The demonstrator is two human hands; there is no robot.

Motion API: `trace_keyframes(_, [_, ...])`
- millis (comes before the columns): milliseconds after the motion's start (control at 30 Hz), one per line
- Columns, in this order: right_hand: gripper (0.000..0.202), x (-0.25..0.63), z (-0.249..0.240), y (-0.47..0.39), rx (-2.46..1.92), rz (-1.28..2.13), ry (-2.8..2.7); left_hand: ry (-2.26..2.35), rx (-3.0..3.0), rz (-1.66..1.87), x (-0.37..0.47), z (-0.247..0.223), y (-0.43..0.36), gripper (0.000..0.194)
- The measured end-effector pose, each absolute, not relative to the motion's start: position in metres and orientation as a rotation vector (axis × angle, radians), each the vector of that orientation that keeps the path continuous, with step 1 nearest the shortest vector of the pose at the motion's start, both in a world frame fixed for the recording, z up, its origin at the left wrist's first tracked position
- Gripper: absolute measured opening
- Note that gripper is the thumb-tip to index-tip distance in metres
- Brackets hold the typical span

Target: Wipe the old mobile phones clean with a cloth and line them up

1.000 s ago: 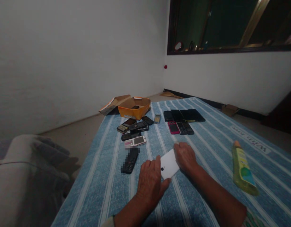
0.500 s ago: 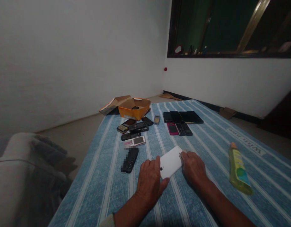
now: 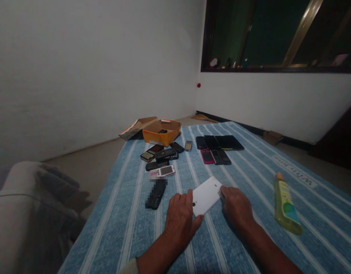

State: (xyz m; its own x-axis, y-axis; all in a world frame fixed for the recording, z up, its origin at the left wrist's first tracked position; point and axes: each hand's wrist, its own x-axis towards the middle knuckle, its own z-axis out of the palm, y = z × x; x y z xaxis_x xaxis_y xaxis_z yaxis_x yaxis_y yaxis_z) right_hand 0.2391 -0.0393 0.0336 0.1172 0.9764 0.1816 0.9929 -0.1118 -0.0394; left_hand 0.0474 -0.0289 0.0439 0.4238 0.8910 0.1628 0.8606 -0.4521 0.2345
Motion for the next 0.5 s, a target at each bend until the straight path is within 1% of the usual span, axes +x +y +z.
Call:
trace_keyframes(167, [0.025, 0.228, 0.035, -0.037, -2.304, -0.245, -2.033, 1.567, 2.557, 0.419, 0.048, 0.044, -0.029, 0.061])
trace_keyframes(300, [0.023, 0.209, 0.035, -0.042, -2.264, -0.318, -2.077, 1.555, 2.567, 0.445, 0.048, 0.040, -0.028, 0.061])
trace_keyframes(500, [0.023, 0.185, 0.041, -0.052, -2.199, -0.272, -2.138, 1.521, 2.579, 0.478, 0.046, 0.037, -0.026, 0.063])
